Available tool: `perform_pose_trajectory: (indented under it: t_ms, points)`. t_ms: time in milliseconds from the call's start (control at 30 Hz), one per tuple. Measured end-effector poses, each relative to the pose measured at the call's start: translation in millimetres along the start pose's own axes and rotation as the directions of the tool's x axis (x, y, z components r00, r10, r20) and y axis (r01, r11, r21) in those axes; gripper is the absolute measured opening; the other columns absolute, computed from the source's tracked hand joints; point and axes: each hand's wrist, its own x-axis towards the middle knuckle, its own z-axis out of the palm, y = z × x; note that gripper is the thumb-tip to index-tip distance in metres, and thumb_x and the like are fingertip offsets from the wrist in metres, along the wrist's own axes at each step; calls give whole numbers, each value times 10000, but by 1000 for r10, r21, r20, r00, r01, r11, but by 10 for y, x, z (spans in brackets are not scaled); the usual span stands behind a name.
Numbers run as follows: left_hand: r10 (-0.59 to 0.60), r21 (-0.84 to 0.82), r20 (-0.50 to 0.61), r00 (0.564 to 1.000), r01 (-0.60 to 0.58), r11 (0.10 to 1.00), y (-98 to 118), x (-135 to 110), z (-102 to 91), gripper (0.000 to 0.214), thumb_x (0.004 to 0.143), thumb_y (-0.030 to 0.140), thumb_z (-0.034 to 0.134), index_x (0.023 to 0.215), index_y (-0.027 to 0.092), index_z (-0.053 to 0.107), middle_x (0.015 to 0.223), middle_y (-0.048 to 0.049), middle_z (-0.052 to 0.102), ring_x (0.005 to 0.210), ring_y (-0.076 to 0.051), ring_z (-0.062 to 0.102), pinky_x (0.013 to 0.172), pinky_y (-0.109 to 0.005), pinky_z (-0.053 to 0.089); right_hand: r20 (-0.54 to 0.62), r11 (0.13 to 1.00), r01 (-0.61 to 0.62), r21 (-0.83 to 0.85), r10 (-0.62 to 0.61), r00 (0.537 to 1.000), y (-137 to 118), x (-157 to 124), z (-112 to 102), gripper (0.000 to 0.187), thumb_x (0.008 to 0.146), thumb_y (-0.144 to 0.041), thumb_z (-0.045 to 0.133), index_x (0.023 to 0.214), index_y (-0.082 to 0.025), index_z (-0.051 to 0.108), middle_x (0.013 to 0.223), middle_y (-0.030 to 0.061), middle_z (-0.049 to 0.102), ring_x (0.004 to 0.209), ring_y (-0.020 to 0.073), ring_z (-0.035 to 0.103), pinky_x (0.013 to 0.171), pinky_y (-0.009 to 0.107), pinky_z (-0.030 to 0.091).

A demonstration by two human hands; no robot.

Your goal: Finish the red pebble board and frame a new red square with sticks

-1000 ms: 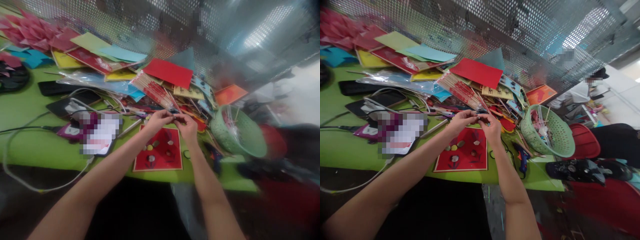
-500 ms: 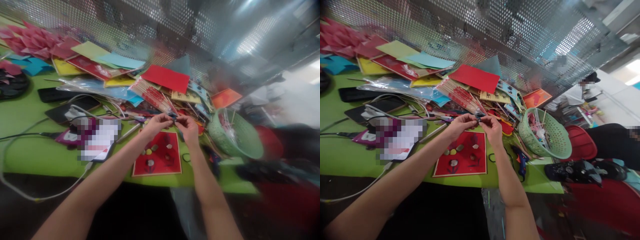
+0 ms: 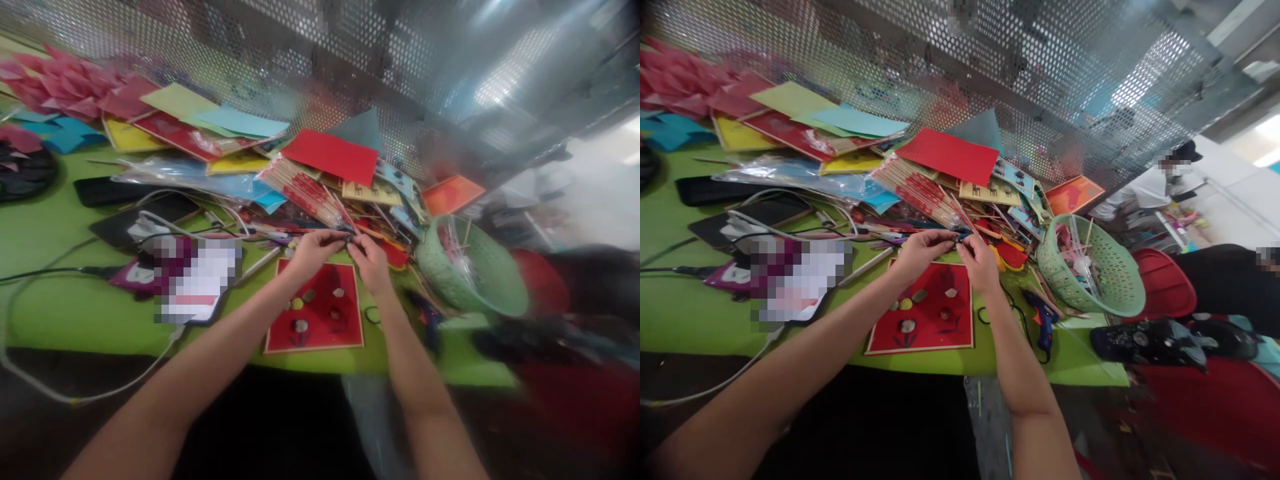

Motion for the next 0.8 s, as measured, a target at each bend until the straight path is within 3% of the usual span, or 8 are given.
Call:
perform_pose_trajectory:
  t_ms: [167,400,567,800]
  points:
    - [68,110,17,998,-70,991,-5,-5,14,294,743,366,779,949,155,773,916,-64,771,904,-204,694,947,-357,521,48,997,-12,77,8,999,-18,-10,-9,159,939,-338,507,839,-221,551,770,-21,542,748,154,526,681,270,415]
    - [116,145,107,987,-131,981,-66,-11,18,249,796,280,727,1015,160,740,956,-64,756,904,-191,696,874,-310,531,44,994,-45,98,41,998,17,13,16,344,993,-491,467,760,-238,479,697,-31,469,685,150,473,643,272,391]
    - [132,182,120,984,-152,971,-97,-31,23,213,802,255,693,988,160,735,930,-58,749,893,-186,684,870,-313,528,53,1000,5,15,-6,999,93,26,29,391,1005,-539,412,743,-250,431,701,-18,469,708,173,473,672,289,409]
    - [130,240,100,987,-151,959,-138,-27,-8,217,811,274,694,990,164,747,909,-49,751,839,-171,670,809,-286,519,44,997,49,-64,-47,998,130,20,58,338,1020,-450,373,754,-253,437,728,-5,498,737,184,498,683,304,424]
